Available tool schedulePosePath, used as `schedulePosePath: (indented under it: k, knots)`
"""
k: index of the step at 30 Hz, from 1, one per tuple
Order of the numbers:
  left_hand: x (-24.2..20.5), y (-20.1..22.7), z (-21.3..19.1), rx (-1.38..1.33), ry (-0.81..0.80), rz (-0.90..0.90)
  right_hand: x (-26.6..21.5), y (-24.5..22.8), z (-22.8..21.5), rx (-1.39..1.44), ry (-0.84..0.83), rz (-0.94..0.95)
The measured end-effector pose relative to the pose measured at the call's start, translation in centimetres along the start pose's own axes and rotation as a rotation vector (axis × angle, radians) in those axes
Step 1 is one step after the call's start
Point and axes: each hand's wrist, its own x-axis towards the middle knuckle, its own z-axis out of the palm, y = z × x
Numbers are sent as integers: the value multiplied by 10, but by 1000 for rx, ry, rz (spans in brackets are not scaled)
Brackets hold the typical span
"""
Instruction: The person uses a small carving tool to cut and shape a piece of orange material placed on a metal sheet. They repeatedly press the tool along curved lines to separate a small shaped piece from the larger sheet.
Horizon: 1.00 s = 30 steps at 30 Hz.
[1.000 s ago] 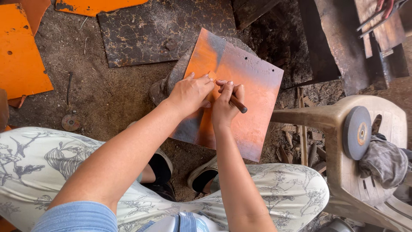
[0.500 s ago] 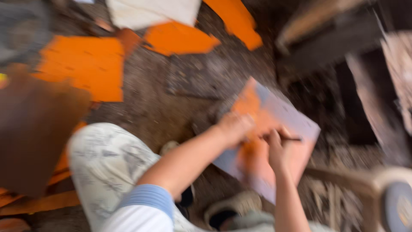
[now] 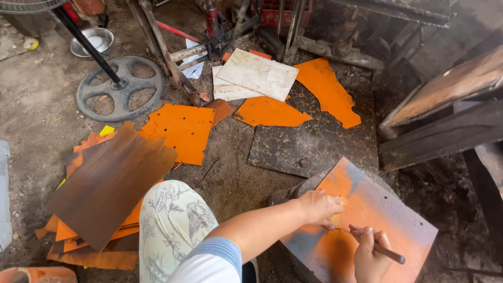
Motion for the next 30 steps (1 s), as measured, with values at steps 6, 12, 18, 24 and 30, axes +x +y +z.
schedulePosePath:
  k: [6,12,18,24,30]
  knots:
    - [10,-3,-3,-374,-94,-134,-2,-9,-17,35,-94,319]
    - [9,-10,-17,-48,-90,54,-21,-26,-12,55,6,225]
    - [9,17,-51,-20,-164,-19,-41,-54,1,12,45,262]
    - [10,23,-52,12,-224,-121,-45,-44,24,-16,-8,244]
    - [12,27,-51,71,-242,-120,-44,-41,29,-26,-74,189]
